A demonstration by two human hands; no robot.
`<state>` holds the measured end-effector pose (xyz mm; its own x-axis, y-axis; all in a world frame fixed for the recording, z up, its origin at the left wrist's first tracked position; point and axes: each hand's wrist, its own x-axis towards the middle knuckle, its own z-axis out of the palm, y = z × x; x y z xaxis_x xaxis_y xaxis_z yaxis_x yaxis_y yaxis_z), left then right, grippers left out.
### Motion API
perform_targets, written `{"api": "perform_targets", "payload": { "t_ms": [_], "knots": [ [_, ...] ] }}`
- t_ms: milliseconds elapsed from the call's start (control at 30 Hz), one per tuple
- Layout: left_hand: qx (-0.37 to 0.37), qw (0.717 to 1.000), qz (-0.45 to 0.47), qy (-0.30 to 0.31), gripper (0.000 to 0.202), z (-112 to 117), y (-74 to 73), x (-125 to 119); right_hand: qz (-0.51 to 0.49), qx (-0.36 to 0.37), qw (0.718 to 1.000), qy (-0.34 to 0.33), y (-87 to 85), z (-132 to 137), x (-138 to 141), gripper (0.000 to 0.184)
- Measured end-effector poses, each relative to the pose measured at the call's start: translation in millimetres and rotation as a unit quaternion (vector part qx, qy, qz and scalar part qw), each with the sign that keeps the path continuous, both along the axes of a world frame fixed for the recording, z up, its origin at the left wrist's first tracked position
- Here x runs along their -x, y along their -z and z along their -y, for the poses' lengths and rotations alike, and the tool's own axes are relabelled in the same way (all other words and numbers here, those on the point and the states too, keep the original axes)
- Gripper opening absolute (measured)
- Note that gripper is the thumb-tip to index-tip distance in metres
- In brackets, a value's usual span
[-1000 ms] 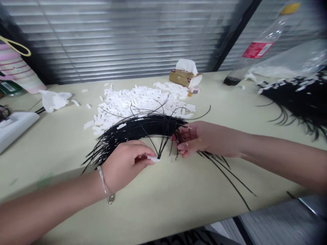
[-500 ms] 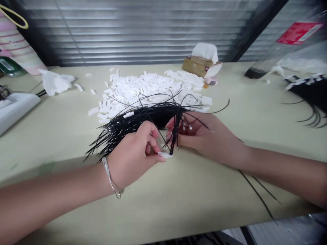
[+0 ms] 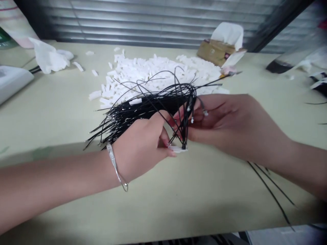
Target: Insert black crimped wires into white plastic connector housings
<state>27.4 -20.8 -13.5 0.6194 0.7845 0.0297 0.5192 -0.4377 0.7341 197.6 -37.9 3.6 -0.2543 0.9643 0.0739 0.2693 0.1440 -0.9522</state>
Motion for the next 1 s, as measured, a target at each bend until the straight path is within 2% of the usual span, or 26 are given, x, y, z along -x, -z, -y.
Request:
{"api": "perform_targets", "payload": {
  "t_ms": [133, 300, 433, 800, 1000],
  "knots": [
    [0.001, 1.0, -0.009, -0.006, 0.025, -2.3, 0.7, -2.0, 0.013, -0.029, 0.999, -0.001, -2.2, -1.9, 1.3, 0.02],
    [-0.015, 1.0, -0.017, -0.019, 0.027, -2.8, 0.9, -3.5, 0.091, -0.038, 0.995, -0.01, -5.4, -6.2, 2.1, 0.015],
    [-0.018, 1.0, -0.014, -0.003, 0.031, -1.3, 0.1, -2.2, 0.125, -0.045, 0.991, -0.023, -8.8, -6.7, 1.5, 0.015],
    [-0.008, 1.0, -0.022, 0.014, 0.025, -1.3, -4.3, -0.9, 0.113, -0.02, 0.992, -0.054, -11.2, -5.5, 3.0, 0.013],
    [-0.005, 1.0, -0.013, 0.015, 0.025, -2.4, -1.4, -1.9, 0.11, 0.014, 0.991, -0.071, -10.2, -5.0, -1.1, 0.01]
  ]
}}
